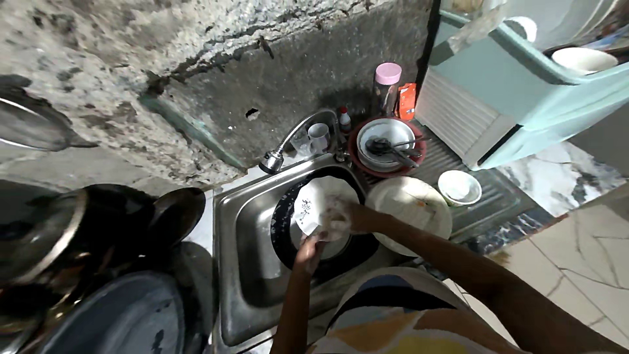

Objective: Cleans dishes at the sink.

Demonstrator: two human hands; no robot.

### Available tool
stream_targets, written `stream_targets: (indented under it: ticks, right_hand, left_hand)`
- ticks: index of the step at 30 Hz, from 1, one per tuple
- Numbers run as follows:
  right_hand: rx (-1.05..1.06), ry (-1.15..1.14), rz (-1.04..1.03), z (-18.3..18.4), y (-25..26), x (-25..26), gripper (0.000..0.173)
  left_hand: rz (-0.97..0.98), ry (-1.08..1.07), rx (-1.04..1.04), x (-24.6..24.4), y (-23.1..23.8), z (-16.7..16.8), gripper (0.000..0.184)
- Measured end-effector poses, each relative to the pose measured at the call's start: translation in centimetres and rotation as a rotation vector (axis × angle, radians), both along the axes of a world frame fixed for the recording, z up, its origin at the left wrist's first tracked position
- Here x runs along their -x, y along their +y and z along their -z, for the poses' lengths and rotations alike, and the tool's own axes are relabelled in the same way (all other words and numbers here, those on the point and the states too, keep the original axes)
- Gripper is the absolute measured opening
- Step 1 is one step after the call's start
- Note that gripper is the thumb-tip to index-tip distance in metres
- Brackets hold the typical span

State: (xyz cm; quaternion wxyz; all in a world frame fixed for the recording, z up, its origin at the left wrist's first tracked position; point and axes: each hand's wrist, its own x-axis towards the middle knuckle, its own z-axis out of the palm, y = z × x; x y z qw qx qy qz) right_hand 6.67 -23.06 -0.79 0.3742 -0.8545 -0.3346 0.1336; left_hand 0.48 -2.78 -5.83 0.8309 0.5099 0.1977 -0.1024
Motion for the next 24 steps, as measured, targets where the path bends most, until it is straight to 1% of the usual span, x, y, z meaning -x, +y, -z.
stream_targets:
  ticks: [1, 2, 3, 4, 5, 6, 7, 8, 9, 10, 11, 13, 14, 15, 16, 17, 19, 20, 21, 22, 23, 24]
  right_hand:
    - [0.019, -0.040, -0.087, 0.6, 1.4, -0.1, 0.043]
    - [0.054, -0.146, -0.162, 0.8, 2.8, -0.3, 0.050]
    - [0.004, -0.288, -0.199, 2.1, 4.0, -1.0, 0.056]
    - [-0.055, -0.375, -0.195, 2.6, 4.9, -2.0, 0.064]
    - [-0.089, -0.419, -0.155, 2.8, 5.4, -3.0, 0.064]
    - [-0.085, -0.417, -0.072, 2.8, 5.6, -3.8, 0.060]
    - [-0.039, -0.356, 0.031, 2.5, 5.6, -4.3, 0.057]
    - [0.008, -0.269, 0.136, 2.1, 5.8, -4.4, 0.059]
    - [0.037, -0.255, 0.207, 2.4, 6.3, -4.4, 0.061]
    - [0.015, -0.275, 0.212, 2.6, 7.0, -3.9, 0.065]
    - [-0.019, -0.303, 0.142, 2.8, 7.6, -3.1, 0.071]
    - [-0.117, -0.395, -0.096, 2.6, 8.7, -1.6, 0.079]
    - [-0.141, -0.441, -0.185, 2.6, 9.0, -1.6, 0.075]
    - [-0.156, -0.465, -0.223, 2.7, 9.1, -2.0, 0.070]
    - [-0.147, -0.463, -0.213, 2.7, 8.9, -2.9, 0.069]
    - [-0.117, -0.474, -0.159, 2.8, 8.7, -4.1, 0.062]
    - [-0.079, -0.500, 0.030, 2.1, 8.0, -6.0, 0.039]
    - [-0.050, -0.507, 0.104, 1.6, 7.7, -6.8, 0.032]
    - [0.012, -0.459, 0.131, 1.1, 7.4, -7.3, 0.034]
    - [0.080, -0.389, 0.131, 0.5, 7.2, -7.7, 0.037]
    - [0.118, -0.311, 0.117, -0.5, 7.1, -7.7, 0.038]
    - [0.124, -0.272, 0.094, -1.5, 7.1, -7.5, 0.036]
  left_hand:
    - [0.029, -0.009, -0.026, 0.2, 0.1, -0.5, 0.031]
    - [0.064, -0.015, -0.058, 0.5, 0.3, -1.1, 0.033]
    - [0.091, -0.016, -0.093, 0.8, 0.6, -1.6, 0.036]
    - [0.107, -0.014, -0.114, 1.0, 1.0, -1.9, 0.041]
    - [0.116, -0.011, -0.126, 1.3, 1.3, -1.9, 0.046]
    - [0.118, -0.007, -0.130, 1.5, 1.6, -1.9, 0.051]
    - [0.118, 0.001, -0.128, 1.6, 1.8, -1.8, 0.053]
    - [0.112, 0.009, -0.112, 1.6, 2.0, -1.6, 0.055]
    - [0.094, 0.017, -0.096, 1.7, 2.0, -1.4, 0.056]
    - [0.075, 0.025, -0.079, 1.7, 2.1, -1.3, 0.056]
    - [0.059, 0.028, -0.068, 1.7, 2.1, -1.4, 0.055]
    - [0.055, 0.033, -0.096, 1.7, 2.0, -1.7, 0.049]
    - [0.056, 0.035, -0.114, 1.7, 2.0, -1.8, 0.046]
    - [0.062, 0.035, -0.123, 1.6, 2.0, -1.7, 0.045]
    - [0.073, 0.030, -0.128, 1.5, 1.9, -1.7, 0.047]
    - [0.087, 0.019, -0.137, 1.5, 1.9, -1.6, 0.053]
    - [0.100, 0.000, -0.151, 1.6, 1.3, -2.0, 0.063]
    - [0.085, 0.006, -0.136, 1.8, 0.8, -2.4, 0.065]
    - [0.062, 0.022, -0.097, 2.0, 0.2, -2.7, 0.065]
    - [0.039, 0.046, -0.058, 2.2, -0.3, -2.7, 0.062]
    - [0.021, 0.074, -0.014, 2.4, -0.7, -2.7, 0.056]
    - [0.007, 0.088, 0.044, 2.5, -0.9, -2.6, 0.046]
